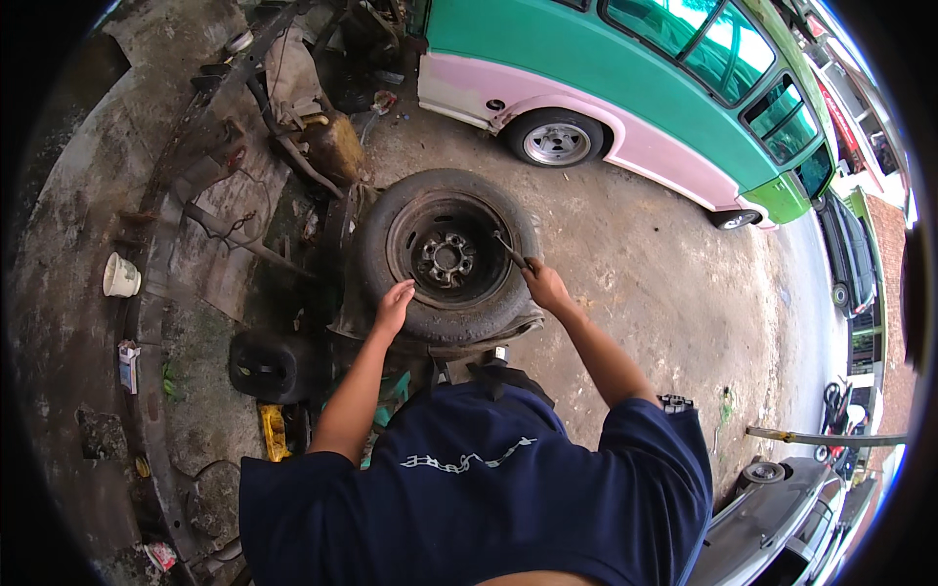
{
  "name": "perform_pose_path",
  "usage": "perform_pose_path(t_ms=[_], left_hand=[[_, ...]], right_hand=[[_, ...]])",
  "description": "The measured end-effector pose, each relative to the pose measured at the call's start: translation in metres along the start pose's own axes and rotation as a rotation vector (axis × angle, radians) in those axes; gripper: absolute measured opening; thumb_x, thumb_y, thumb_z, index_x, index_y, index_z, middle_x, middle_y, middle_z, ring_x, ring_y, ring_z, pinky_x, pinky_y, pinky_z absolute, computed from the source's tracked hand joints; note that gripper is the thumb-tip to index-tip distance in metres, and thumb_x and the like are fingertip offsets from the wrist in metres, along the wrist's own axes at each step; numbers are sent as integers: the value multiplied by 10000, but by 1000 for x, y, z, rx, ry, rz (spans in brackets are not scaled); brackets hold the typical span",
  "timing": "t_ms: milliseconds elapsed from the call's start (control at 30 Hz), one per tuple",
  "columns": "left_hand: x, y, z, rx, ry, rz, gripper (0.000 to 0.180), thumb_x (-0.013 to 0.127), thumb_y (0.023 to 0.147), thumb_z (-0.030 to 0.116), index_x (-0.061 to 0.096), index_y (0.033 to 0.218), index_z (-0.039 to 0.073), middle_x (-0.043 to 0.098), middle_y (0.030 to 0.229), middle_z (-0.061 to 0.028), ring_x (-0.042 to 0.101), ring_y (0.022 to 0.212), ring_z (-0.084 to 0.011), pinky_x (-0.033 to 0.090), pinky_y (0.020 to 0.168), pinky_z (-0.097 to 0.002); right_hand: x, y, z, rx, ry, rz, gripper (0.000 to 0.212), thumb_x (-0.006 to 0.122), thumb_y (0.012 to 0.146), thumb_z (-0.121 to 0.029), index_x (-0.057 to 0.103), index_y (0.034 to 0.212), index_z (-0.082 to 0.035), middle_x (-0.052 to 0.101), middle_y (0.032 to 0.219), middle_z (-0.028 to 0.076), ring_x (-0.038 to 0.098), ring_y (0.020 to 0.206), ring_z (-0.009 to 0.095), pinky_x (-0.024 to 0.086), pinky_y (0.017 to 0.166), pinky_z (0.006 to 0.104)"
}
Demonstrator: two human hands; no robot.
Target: The person uses a metal scraper to clean the inner rim of a car tire. They hold the tire steady with one hand while scraping the inner edge with the other, working around the circumference.
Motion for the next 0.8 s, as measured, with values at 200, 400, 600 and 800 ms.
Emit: perform_pose_path(t_ms=[200, 400, 600, 800], left_hand=[[7, 8, -15, 9, -64, 43, 392, 591, 998, 241, 607, 1296, -13, 647, 1273, -122, 591, 1212, -208, 426, 1043, -311], [11, 16, -21, 12, -8, -63, 375, 592, 998, 207, 596, 1295, -20, 659, 1238, -108, 598, 1179, -180, 437, 1020, -293], [7, 12, 5, -66, 172, -261, 385, 570, 1001, 192, 570, 1331, -6, 636, 1275, -122, 587, 1203, -190, 434, 1038, -316], [28, 32, 37, -103, 487, -410, 414, 592, 983, 221, 562, 1346, 24, 628, 1293, -135, 572, 1228, -232, 451, 1020, -369]], right_hand=[[61, -14, 42, 257, 786, 61, 437, 562, 1002, -217, 513, 1404, -53, 679, 879, 24, 543, 695, 106, 447, 603, 285], [51, -42, 49, 60, 527, -73, 450, 602, 976, -198, 510, 1387, -38, 688, 1076, 133, 653, 964, 202, 500, 832, 342], [-2, -39, 50, 125, 331, -69, 419, 611, 955, -192, 549, 1351, -70, 708, 1014, 158, 671, 994, 227, 481, 914, 372], [-52, -12, 37, 164, 243, -114, 418, 612, 943, -213, 559, 1336, -79, 709, 1013, 191, 681, 1013, 323, 488, 885, 414]])
Point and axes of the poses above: each hand's wrist, its own y-axis towards the middle knuckle, its own x-axis out of the palm, z = x × y, the point moved 3 cm from there along y, towards the middle knuckle
